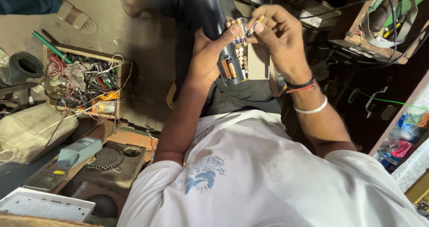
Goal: The person sits on a chair and inserts batteries into a TV remote control, then presses buttons to test it. They open the remote's case, remove the rubber keypad and green circuit board, and use a soldering iron on the board.
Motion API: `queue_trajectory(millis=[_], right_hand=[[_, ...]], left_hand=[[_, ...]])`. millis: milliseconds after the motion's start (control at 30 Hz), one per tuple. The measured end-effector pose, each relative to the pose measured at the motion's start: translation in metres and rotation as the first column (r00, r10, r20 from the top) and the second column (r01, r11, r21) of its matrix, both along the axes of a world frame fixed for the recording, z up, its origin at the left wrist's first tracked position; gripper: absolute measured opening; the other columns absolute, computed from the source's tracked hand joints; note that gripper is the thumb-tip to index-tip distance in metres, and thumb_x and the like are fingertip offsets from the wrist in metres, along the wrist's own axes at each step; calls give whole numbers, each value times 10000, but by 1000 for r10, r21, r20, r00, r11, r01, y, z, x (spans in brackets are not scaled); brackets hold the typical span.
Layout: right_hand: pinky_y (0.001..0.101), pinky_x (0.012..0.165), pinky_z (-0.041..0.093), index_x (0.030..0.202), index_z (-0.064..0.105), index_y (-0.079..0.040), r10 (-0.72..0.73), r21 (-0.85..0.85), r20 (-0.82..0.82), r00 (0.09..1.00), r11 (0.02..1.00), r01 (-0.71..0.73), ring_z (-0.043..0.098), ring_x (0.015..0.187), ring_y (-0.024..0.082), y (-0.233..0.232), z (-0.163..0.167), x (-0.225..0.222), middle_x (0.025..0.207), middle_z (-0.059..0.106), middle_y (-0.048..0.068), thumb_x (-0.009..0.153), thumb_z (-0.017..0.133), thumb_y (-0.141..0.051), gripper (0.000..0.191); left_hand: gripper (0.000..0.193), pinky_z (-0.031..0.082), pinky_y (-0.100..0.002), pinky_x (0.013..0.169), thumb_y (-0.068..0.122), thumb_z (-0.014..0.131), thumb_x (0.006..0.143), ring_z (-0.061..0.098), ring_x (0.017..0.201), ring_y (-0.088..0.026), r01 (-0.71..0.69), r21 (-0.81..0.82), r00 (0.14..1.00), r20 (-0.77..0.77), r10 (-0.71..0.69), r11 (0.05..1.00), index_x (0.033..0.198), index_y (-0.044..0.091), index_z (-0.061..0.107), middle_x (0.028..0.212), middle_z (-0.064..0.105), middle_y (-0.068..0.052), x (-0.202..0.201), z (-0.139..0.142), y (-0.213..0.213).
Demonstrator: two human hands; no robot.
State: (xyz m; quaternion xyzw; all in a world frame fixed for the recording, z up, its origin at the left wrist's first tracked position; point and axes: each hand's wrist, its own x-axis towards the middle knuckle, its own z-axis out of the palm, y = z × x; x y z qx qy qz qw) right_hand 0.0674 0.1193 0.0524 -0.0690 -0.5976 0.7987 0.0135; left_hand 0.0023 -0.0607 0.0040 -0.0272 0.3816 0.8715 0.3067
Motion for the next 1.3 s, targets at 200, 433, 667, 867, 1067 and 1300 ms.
queue_trajectory(millis=[200,433,667,867,1067,1300], right_hand=[[276,897,625,1254,613,15,-200,-105,87,976,972,209,733,975,149,-6,-16,2,1113,719,92,1101,647,-107,199],[235,639,520,1179,633,-30,-347,-117,-73,935,934,338,633,709,106,3,-22,-7,916,687,62,1143,632,-178,153],[323,773,545,1186,735,14,89,754,-293,952,634,173,675,889,199,-5,26,31,1070,723,134,965,766,21,224],[345,737,554,1093,777,-33,245,870,-276,929,475,133,691,836,235,-20,38,33,1002,728,94,895,880,-34,223],[340,744,543,1141,776,-27,263,859,-317,911,487,159,687,854,236,-20,45,27,1047,725,100,933,815,24,217],[305,739,559,1123,738,-21,236,829,-194,952,559,30,694,838,191,-33,44,10,1022,721,89,959,771,14,172]], left_hand=[[315,589,-329,744,141,840,902,688,821,-159,-76,24,993,91,73,997,1120,6,657,975,704,-70,2,-7,3],[297,612,-343,735,158,838,906,696,791,-170,-101,-5,987,126,101,995,1085,-5,666,953,693,-73,1,-4,3],[369,600,-339,699,260,803,934,715,784,-201,-229,2,965,128,227,973,1104,-35,660,951,713,-144,6,8,8],[420,604,-333,706,280,810,914,745,830,-215,-284,-33,950,127,286,958,1112,-54,648,972,710,-141,6,16,15],[355,590,-327,690,244,803,923,723,802,-192,-298,-69,952,59,302,952,1092,-34,662,966,702,-104,7,17,17],[258,545,-311,748,194,792,980,653,823,-131,-325,-59,944,-70,321,944,1077,-22,688,960,681,-59,12,10,19]])
